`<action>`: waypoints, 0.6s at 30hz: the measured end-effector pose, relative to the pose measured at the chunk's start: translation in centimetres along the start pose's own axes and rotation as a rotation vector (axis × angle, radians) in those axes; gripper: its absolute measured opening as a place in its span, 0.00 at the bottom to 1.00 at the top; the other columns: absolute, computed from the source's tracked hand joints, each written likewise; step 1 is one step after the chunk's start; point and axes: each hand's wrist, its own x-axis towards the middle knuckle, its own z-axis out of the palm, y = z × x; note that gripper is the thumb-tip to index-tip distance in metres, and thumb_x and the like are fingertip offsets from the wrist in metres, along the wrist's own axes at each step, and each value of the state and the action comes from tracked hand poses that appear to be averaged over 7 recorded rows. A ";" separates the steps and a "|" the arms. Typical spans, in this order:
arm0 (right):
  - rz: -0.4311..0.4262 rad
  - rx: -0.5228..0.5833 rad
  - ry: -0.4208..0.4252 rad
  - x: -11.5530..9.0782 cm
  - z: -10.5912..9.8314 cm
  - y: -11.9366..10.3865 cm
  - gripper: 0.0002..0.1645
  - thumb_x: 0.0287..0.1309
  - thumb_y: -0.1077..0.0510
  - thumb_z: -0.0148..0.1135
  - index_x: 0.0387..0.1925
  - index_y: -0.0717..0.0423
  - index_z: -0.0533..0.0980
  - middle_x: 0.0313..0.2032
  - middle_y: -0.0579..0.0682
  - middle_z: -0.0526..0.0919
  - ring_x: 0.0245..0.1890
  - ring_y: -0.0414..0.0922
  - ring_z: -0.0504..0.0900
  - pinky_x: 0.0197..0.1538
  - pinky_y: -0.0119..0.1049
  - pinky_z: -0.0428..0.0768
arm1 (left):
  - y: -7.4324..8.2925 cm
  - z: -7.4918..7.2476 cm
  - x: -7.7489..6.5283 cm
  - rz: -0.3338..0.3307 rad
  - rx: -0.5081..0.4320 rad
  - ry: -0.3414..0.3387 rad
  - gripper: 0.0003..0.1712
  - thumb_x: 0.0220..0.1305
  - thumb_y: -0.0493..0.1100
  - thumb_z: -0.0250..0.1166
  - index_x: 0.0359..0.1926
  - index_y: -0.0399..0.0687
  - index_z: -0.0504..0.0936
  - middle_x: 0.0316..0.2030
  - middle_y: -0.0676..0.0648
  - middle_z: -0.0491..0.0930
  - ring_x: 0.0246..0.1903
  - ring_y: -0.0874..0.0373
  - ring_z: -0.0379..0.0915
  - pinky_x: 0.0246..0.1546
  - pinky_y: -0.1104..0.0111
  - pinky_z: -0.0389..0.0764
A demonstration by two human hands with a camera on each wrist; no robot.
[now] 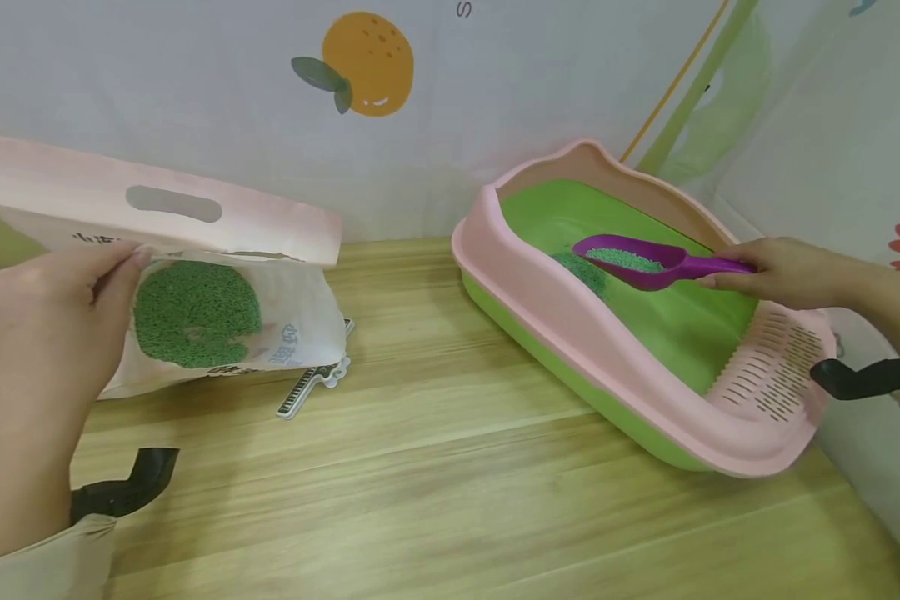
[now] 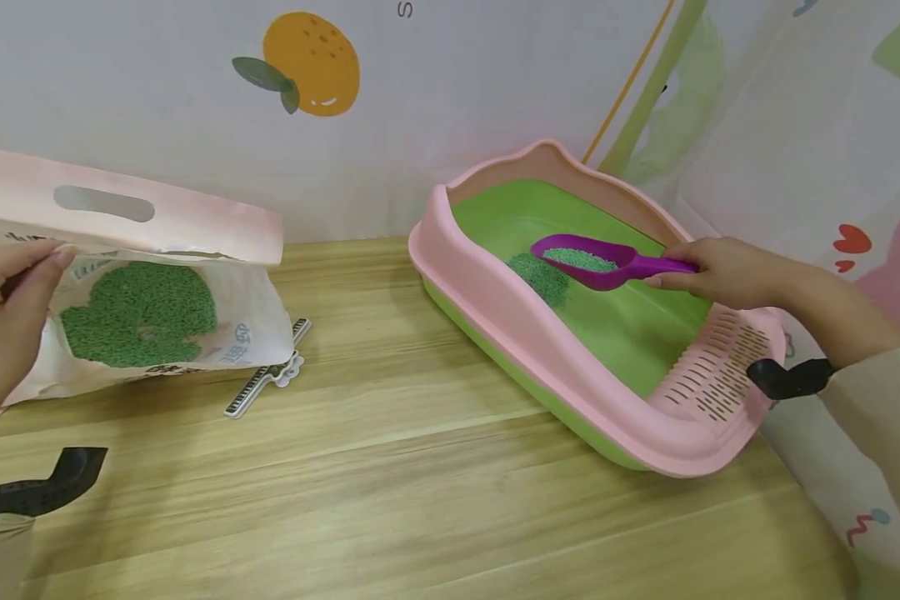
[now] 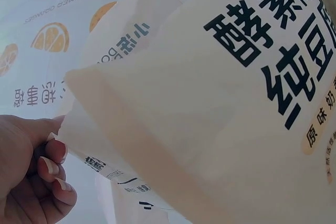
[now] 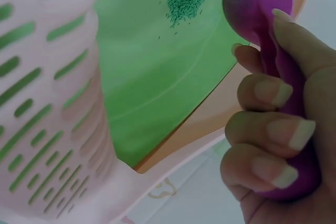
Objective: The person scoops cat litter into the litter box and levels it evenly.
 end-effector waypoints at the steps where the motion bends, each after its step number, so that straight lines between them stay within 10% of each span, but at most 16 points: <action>1: -0.001 -0.002 -0.006 0.1 0.0 0.1 0.18 0.71 0.43 0.59 0.45 0.54 0.80 0.25 0.47 0.70 0.27 0.40 0.68 0.31 0.34 0.65 | 0.0 0.0 0.0 0.000 0.002 0.000 0.16 0.75 0.42 0.60 0.54 0.36 0.85 0.40 0.24 0.83 0.32 0.23 0.77 0.23 0.48 0.69; 4: -0.010 -0.003 -0.027 0.5 0.3 0.3 0.17 0.71 0.43 0.59 0.43 0.53 0.80 0.25 0.47 0.69 0.27 0.40 0.67 0.32 0.34 0.64 | -0.1 0.0 0.0 0.007 0.007 -0.005 0.17 0.75 0.43 0.59 0.54 0.36 0.85 0.40 0.24 0.83 0.32 0.23 0.77 0.24 0.42 0.67; 12: -0.020 -0.035 -0.067 1.7 1.1 0.7 0.16 0.71 0.44 0.59 0.44 0.51 0.82 0.24 0.45 0.68 0.26 0.39 0.66 0.31 0.32 0.63 | -0.1 -0.1 0.1 0.020 -0.016 -0.011 0.14 0.72 0.40 0.62 0.52 0.35 0.85 0.38 0.25 0.84 0.28 0.25 0.77 0.18 0.69 0.56; 18: -0.029 -0.053 -0.123 2.5 1.0 0.5 0.17 0.73 0.43 0.56 0.43 0.51 0.80 0.24 0.44 0.70 0.24 0.38 0.67 0.30 0.32 0.64 | -0.1 -0.2 0.2 0.026 -0.018 -0.006 0.14 0.72 0.39 0.62 0.52 0.34 0.85 0.37 0.25 0.84 0.28 0.25 0.76 0.18 0.57 0.62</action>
